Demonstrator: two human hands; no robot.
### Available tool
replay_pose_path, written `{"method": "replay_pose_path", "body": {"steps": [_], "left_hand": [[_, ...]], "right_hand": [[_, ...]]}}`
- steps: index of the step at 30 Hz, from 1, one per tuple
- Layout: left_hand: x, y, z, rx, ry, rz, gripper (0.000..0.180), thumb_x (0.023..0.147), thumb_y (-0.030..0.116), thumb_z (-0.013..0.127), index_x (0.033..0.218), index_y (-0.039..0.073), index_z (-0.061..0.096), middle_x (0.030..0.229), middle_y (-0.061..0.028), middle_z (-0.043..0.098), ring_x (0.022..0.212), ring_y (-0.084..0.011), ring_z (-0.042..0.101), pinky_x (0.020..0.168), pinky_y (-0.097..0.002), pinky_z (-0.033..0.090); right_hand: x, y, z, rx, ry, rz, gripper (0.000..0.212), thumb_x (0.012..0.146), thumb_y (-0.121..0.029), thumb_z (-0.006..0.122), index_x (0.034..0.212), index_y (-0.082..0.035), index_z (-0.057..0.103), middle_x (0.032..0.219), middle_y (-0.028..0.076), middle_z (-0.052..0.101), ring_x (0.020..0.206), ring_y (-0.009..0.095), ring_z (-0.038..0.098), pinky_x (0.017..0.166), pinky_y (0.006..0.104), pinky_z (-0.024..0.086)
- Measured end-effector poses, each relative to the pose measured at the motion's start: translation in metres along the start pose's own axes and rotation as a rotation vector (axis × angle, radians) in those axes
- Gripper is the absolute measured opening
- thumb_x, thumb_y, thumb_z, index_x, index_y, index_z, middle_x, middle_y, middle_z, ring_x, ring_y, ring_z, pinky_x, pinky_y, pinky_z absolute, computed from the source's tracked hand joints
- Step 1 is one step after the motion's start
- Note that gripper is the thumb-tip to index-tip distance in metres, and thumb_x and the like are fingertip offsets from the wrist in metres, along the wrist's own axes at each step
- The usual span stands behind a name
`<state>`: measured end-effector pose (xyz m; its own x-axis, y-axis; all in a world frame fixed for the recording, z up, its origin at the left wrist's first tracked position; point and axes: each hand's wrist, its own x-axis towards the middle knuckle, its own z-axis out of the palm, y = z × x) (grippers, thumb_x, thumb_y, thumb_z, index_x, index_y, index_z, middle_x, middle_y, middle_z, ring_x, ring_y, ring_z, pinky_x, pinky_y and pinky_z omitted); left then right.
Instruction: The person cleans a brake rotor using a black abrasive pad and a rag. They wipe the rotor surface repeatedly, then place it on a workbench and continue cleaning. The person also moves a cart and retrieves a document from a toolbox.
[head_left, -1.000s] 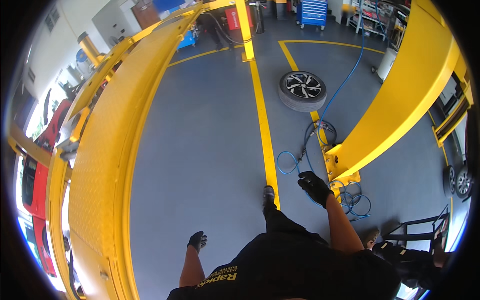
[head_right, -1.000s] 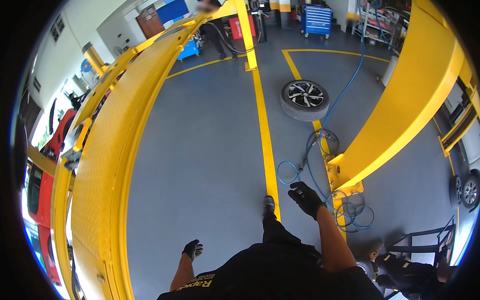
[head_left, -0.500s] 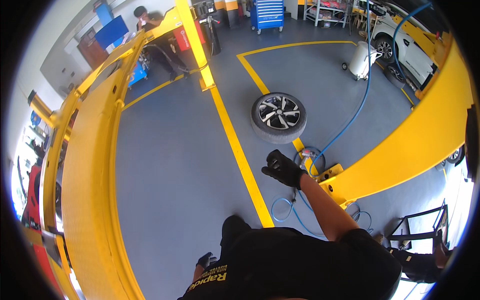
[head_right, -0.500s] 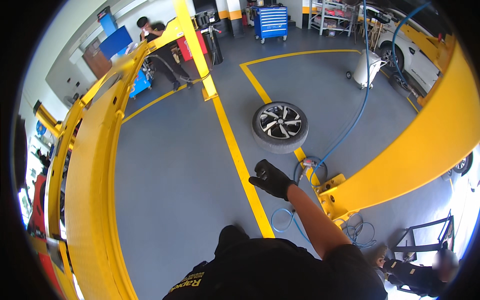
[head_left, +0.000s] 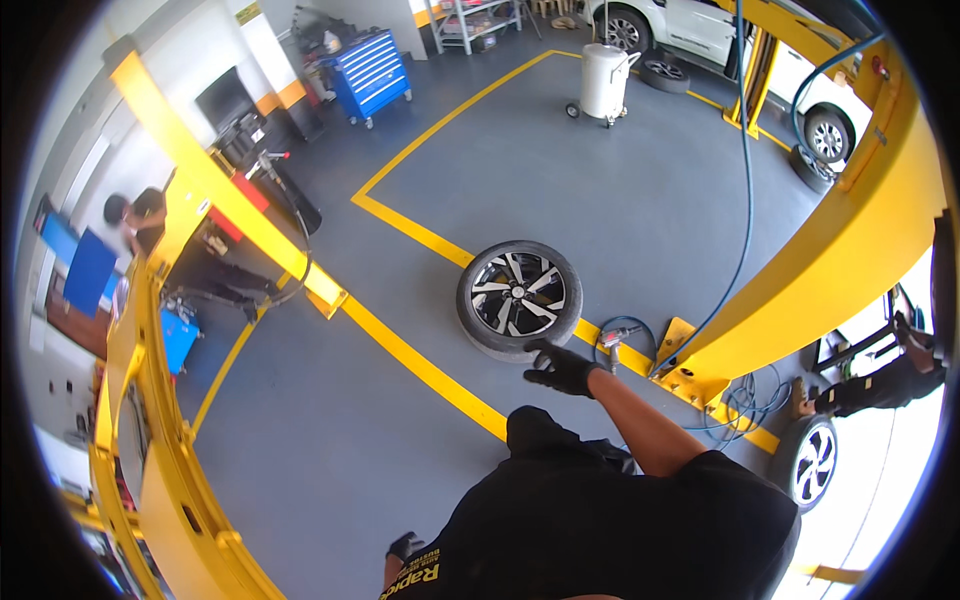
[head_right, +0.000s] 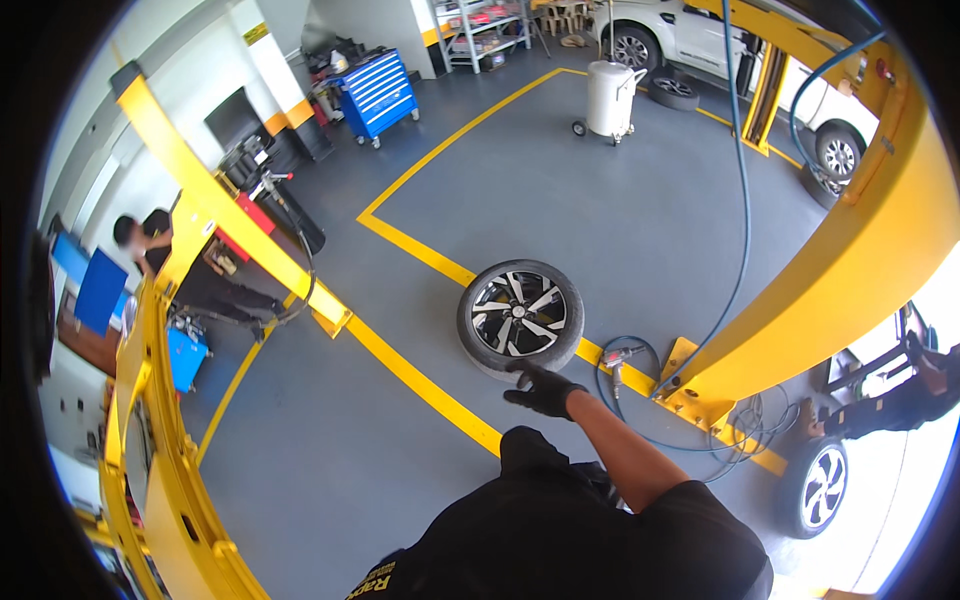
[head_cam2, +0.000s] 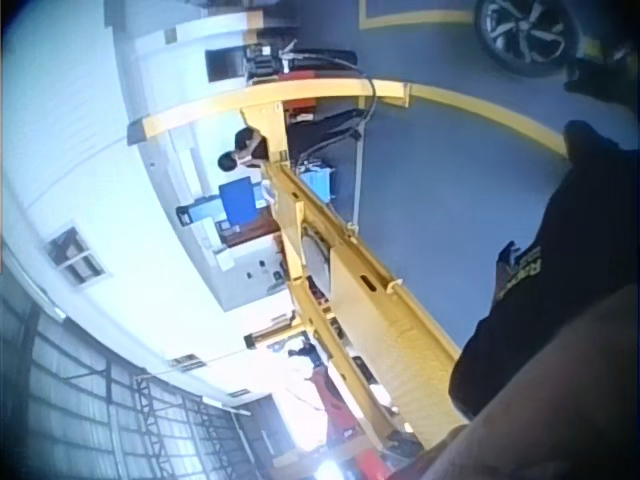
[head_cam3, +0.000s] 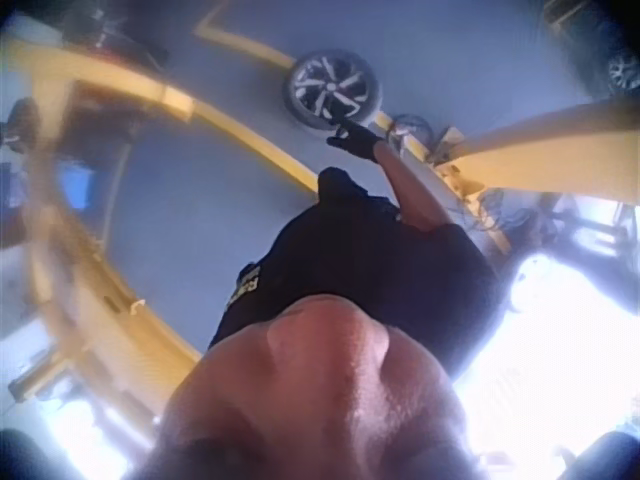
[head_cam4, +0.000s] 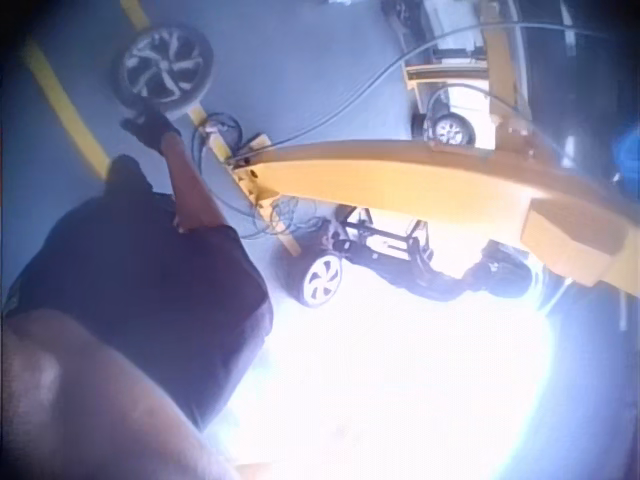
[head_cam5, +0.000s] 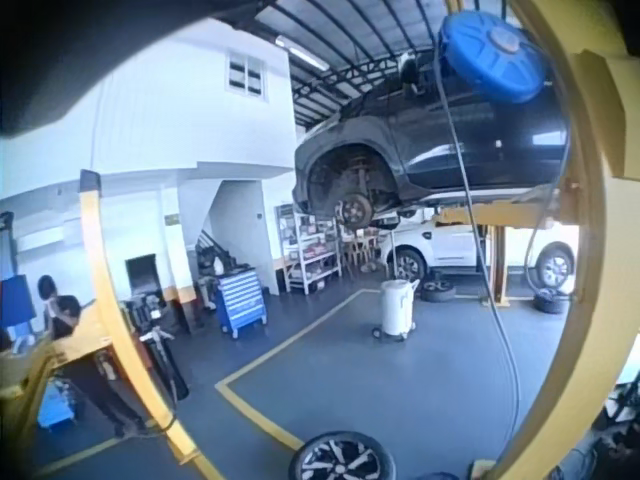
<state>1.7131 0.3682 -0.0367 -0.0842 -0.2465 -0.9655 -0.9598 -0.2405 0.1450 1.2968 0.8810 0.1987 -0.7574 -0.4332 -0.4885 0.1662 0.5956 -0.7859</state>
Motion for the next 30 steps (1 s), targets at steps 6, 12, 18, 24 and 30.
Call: {"method": "replay_pose_path", "body": {"steps": [6, 12, 18, 24, 30], "left_hand": [[0.053, 0.32, -0.062, -0.359, 0.097, 0.284, 0.031, 0.097, 0.035, 0.06, 0.111, 0.008, 0.062, 0.102, -0.0146, 0.068, 0.085, -0.0281, 0.064, 0.069, -0.0408, 0.054], [0.077, 0.499, 0.008, -0.088, -0.164, 0.246, 0.045, 0.099, 0.039, 0.057, 0.135, 0.01, 0.056, 0.129, -0.0165, 0.067, 0.115, -0.0344, 0.063, 0.101, -0.0492, 0.05], [0.167, 0.539, 0.008, -0.274, -0.097, -0.011, 0.038, 0.101, 0.037, 0.054, 0.128, 0.012, 0.062, 0.127, -0.0173, 0.068, 0.114, -0.0322, 0.064, 0.1, -0.0485, 0.049], [0.209, 0.637, 0.015, -0.294, -0.097, -0.102, 0.036, 0.1, 0.039, 0.055, 0.123, 0.012, 0.063, 0.122, -0.0172, 0.069, 0.108, -0.0301, 0.066, 0.095, -0.0463, 0.051], [0.284, 0.842, -0.031, -0.269, -0.079, -0.005, 0.034, 0.1, 0.04, 0.057, 0.118, 0.012, 0.064, 0.117, -0.0172, 0.07, 0.101, -0.028, 0.067, 0.09, -0.0441, 0.053]], "right_hand": [[0.153, 0.002, -0.048, 0.023, 0.235, 0.012, 0.079, 0.095, -0.043, 0.069, 0.157, -0.013, 0.03, 0.134, 0.019, 0.06, 0.12, 0.032, 0.061, 0.1, 0.043, 0.051], [0.353, -0.081, -0.131, -0.026, 0.225, -0.145, 0.086, 0.097, -0.041, 0.068, 0.162, -0.019, 0.017, 0.14, 0.023, 0.057, 0.133, 0.038, 0.054, 0.11, 0.0462, 0.042], [0.54, -0.244, -0.184, 0.001, 0.085, -0.224, 0.064, 0.096, -0.041, 0.069, 0.147, -0.015, 0.039, 0.121, 0.017, 0.065, 0.108, 0.027, 0.066, 0.095, 0.0401, 0.052], [0.735, -0.339, -0.226, -0.132, 0.03, -0.286, 0.037, 0.095, -0.042, 0.07, 0.105, -0.009, 0.057, 0.088, 0.006, 0.067, 0.081, 0.018, 0.064, 0.079, 0.0362, 0.053], [0.926, -0.395, -0.24, -0.046, -0.074, -0.308, 0.044, 0.096, -0.039, 0.07, 0.128, -0.012, 0.057, 0.097, 0.007, 0.068, 0.089, 0.019, 0.066, 0.083, 0.0342, 0.054]]}}
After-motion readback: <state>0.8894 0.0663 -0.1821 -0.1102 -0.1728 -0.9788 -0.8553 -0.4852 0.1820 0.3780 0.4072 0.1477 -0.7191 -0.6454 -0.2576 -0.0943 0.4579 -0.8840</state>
